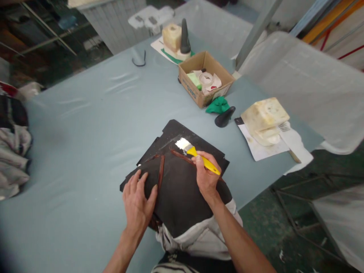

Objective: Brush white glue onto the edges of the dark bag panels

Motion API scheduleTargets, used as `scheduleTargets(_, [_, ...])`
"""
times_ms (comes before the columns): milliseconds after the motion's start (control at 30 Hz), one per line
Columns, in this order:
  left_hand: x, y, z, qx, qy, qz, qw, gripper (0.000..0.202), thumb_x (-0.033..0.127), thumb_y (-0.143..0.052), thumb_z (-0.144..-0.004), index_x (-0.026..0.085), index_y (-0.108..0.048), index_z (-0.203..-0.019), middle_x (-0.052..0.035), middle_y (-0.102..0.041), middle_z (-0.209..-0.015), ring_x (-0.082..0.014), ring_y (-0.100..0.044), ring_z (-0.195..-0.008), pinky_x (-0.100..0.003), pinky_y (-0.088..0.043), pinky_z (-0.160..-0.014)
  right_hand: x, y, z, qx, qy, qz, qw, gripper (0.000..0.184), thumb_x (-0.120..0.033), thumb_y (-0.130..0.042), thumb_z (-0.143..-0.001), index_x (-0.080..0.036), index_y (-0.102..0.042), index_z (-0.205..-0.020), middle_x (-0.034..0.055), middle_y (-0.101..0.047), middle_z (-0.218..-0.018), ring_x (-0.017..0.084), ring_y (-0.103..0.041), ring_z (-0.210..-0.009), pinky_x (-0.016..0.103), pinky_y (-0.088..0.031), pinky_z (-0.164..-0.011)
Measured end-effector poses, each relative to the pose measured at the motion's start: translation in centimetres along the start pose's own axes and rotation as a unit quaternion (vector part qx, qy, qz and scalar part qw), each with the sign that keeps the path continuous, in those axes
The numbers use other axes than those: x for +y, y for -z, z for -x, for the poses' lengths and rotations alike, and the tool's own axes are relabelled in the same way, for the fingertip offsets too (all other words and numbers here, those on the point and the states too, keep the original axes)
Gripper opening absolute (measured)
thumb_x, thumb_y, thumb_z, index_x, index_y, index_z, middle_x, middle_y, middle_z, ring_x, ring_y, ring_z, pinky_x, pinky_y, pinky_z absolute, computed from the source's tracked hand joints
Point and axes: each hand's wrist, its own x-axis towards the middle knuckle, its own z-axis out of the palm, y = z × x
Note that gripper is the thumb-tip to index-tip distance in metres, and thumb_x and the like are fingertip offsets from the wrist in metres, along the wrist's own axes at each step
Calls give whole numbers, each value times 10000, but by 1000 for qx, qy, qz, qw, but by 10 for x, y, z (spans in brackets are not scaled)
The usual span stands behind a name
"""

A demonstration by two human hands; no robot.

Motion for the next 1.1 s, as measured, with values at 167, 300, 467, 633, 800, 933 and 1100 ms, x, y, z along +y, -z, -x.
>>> scheduleTargets(167, [-19, -1, -3, -29, 148, 48, 987, 583, 532, -634, -889, 100, -645, -1279, -203, -726, -1202, -368, -650, -1135, -520, -494, -1009, -3, 1, 6, -22, 18, 24, 999, 186, -369, -701, -921, -196, -752, -967, 26, -783, -791, 176, -763, -677, 315, -648, -681])
scheduleTargets(300, [-16, 18, -42, -170, 195, 75, 963, 460, 657, -561, -874, 235, -581, -691, -22, -611, -683, -249, -607, -737, -377, -448, -737, -3, -1, 6, 6, 8, 34, 999, 242, -407, -692, -924, -179, -737, -990, 25, -772, -765, 182, -755, -682, 331, -640, -690])
scheduleTargets(467, [-19, 24, -61, -318, 223, 269, 881, 516, 693, -662, -739, 252, -430, -606, 54, -431, -554, -147, -437, -538, -281, -304, -512, -6, -1, -2, 56, 4, 54, 997, 303, -451, -666, -925, -162, -727, -993, 31, -763, -762, 176, -735, -681, 333, -614, -706])
scheduleTargets(633, [-24, 25, -19, -251, 214, 371, 868, 497, 695, -658, -791, 209, -617, -696, -6, -636, -643, -210, -603, -672, -294, -516, -589, -14, 5, -9, 87, -10, 60, 994, 338, -476, -674, -920, -152, -725, -1004, 32, -761, -758, 166, -715, -661, 321, -596, -695])
scheduleTargets(800, [-28, 28, 26, -189, 186, 324, 908, 511, 684, -597, -869, 206, -724, -740, -34, -683, -653, -248, -673, -719, -331, -605, -676, -25, 13, -13, 78, -3, 74, 994, 352, -509, -703, -901, -160, -724, -945, 22, -749, -697, 169, -701, -620, 308, -580, -651])
scheduleTargets(933, [-36, 23, 53, -146, 117, 267, 945, 476, 614, -570, -931, 208, -817, -963, -63, -755, -775, -256, -727, -774, -324, -622, -678, -40, 13, -20, 74, 2, 114, 991, 376, -542, -712, -884, -167, -718, -873, 15, -722, -631, 170, -672, -558, 299, -562, -594])
scheduleTargets(1100, [-57, 10, 85, -150, 67, 268, 949, 415, 511, -597, -964, 204, -807, -1148, -110, -809, -1091, -283, -771, -1020, -334, -642, -843, -58, 5, -28, 62, 19, 117, 991, 357, -527, -707, -870, -171, -723, -839, 1, -690, -585, 161, -650, -525, 280, -540, -549])
